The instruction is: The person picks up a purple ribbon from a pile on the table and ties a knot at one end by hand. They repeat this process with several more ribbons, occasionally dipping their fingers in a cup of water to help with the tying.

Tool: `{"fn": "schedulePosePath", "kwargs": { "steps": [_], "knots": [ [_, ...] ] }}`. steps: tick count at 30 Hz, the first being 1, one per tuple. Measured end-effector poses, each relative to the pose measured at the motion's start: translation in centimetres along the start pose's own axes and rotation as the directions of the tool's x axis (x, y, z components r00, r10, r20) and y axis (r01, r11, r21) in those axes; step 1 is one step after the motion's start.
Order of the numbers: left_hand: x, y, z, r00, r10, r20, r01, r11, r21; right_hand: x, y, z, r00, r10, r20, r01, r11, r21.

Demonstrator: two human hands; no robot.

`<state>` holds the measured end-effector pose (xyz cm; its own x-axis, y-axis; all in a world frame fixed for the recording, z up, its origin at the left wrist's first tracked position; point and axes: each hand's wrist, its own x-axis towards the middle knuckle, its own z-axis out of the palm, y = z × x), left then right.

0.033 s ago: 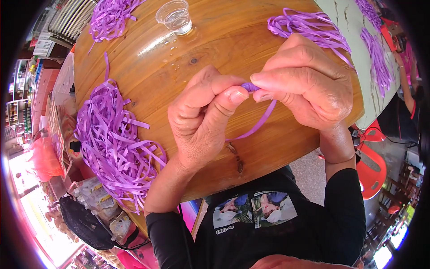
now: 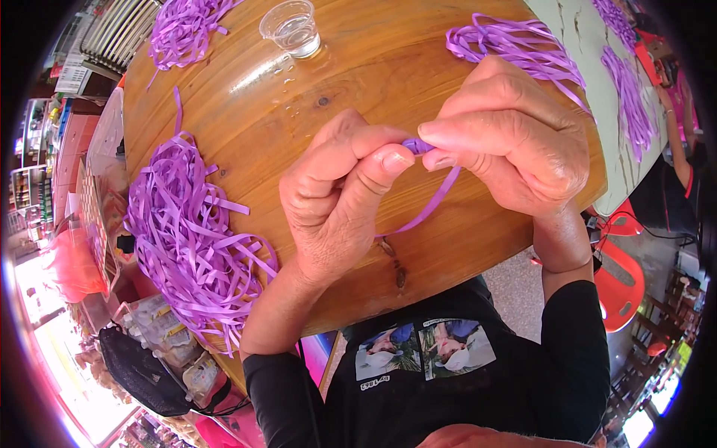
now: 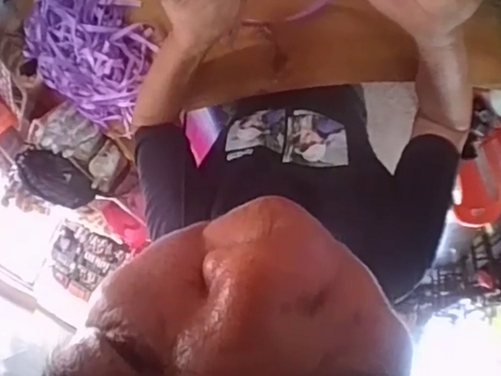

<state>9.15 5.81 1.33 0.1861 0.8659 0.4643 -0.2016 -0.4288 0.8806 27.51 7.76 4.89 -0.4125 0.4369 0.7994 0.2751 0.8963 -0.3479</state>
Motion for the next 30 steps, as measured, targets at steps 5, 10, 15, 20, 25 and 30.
{"fn": "schedulePosePath", "kwargs": {
  "steps": [5,10,15,20,25,30],
  "knots": [
    [-0.2,-0.1,0.2,1.0,-0.001,-0.022,0.0,0.999,-0.038,0.0,0.0,0.1,1.0,0.031,-0.003,-0.03,0.998,0.05],
    [-0.3,-0.1,0.0,0.999,0.047,-0.014,-0.046,0.997,0.068,-0.1,-0.3,0.1,1.0,0.011,0.0,-0.011,1.0,-0.002],
    [-0.3,0.0,0.1,0.995,0.099,-0.011,-0.096,0.984,0.148,-0.2,-0.3,0.1,0.999,-0.049,-0.006,0.048,0.997,-0.062],
    [-0.1,0.3,-0.1,0.993,0.119,0.023,-0.122,0.979,0.164,-0.2,-0.2,0.0,0.998,-0.068,-0.012,0.068,0.997,-0.035],
    [0.1,2.1,0.1,0.982,0.106,0.156,-0.169,0.861,0.48,-0.6,0.0,0.0,0.993,-0.117,-0.015,0.116,0.991,-0.073],
    [0.2,1.6,-0.1,0.981,0.137,0.135,-0.18,0.901,0.395,-0.4,-0.2,0.0,0.996,-0.09,0.019,0.09,0.995,-0.042]
  ]
}}
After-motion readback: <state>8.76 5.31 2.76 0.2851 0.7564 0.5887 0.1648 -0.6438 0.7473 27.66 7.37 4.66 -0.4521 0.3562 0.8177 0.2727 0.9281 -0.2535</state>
